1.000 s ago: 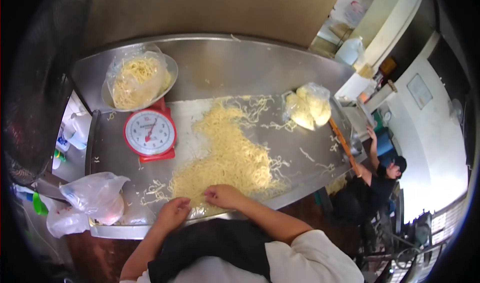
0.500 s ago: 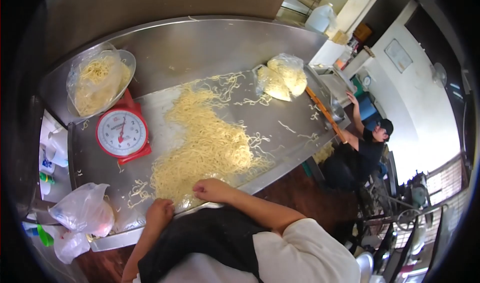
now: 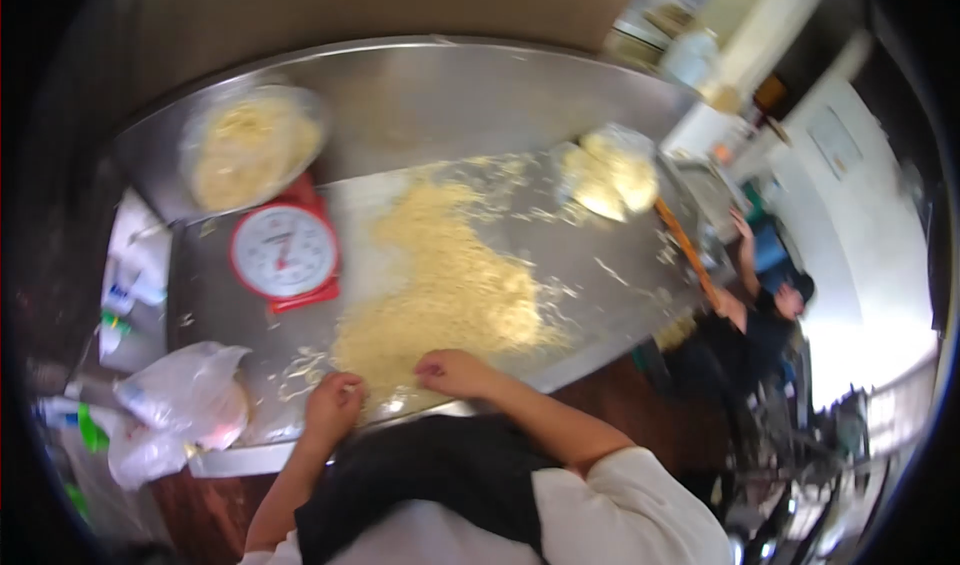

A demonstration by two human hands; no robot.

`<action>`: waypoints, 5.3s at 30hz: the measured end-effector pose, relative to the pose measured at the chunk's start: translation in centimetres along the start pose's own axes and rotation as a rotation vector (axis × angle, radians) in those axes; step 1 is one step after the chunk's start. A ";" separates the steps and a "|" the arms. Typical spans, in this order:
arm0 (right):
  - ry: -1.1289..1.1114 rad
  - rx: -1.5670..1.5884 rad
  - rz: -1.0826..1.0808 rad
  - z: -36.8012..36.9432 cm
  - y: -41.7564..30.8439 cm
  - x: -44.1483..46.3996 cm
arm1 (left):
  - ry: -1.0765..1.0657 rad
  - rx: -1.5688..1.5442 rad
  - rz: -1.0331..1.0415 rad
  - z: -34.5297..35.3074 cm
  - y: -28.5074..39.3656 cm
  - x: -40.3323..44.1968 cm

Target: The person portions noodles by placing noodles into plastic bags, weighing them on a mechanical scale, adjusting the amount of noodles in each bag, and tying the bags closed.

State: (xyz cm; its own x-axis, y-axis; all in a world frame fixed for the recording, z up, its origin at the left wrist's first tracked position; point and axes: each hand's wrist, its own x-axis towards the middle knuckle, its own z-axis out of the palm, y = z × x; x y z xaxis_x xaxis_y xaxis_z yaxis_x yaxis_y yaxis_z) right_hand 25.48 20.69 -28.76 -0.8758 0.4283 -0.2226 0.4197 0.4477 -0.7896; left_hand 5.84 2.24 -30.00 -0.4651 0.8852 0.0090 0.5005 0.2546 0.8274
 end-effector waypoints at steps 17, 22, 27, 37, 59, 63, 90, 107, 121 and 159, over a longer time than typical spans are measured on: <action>0.572 -0.377 -0.712 -17.0 -30.6 22.6 | -0.045 -0.154 -0.062 -3.7 5.1 -1.8; 0.492 -0.600 -0.455 -15.5 -31.5 23.9 | 0.032 -0.255 0.033 -5.0 8.8 -1.5; 0.653 -0.512 -0.557 -17.6 -32.3 23.8 | 0.069 -0.346 0.092 -7.0 9.8 0.1; 0.618 -0.120 -0.661 -18.9 -34.4 21.8 | 0.769 -0.671 0.637 -20.7 19.6 18.2; 0.198 0.117 -0.488 -17.7 -35.0 20.6 | 0.441 -1.224 0.404 -27.2 26.9 22.9; 0.227 0.103 -0.539 -16.6 -33.3 23.5 | 0.466 -1.206 0.506 -28.5 30.4 20.6; 0.231 0.046 -0.453 -17.4 -31.8 25.4 | 0.409 -1.132 0.404 -28.1 30.3 23.4; 0.231 -0.007 -0.536 -20.7 -32.6 22.4 | 0.109 -0.955 0.214 -13.8 22.3 11.5; 0.235 -0.494 -0.400 -18.8 -33.5 24.3 | -0.203 0.110 0.050 -3.1 6.8 6.0; 0.298 0.139 -0.459 -19.0 -30.6 20.0 | 0.602 0.496 -0.125 -28.4 18.0 23.0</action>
State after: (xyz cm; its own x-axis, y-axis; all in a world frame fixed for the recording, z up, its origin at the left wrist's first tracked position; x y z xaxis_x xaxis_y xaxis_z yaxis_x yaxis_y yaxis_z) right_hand -0.29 30.44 1.77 -0.8473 0.4262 0.3169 -0.0418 0.5413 -0.8398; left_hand -16.60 16.11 1.02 -0.7839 0.5116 0.3518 0.6196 0.6076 0.4969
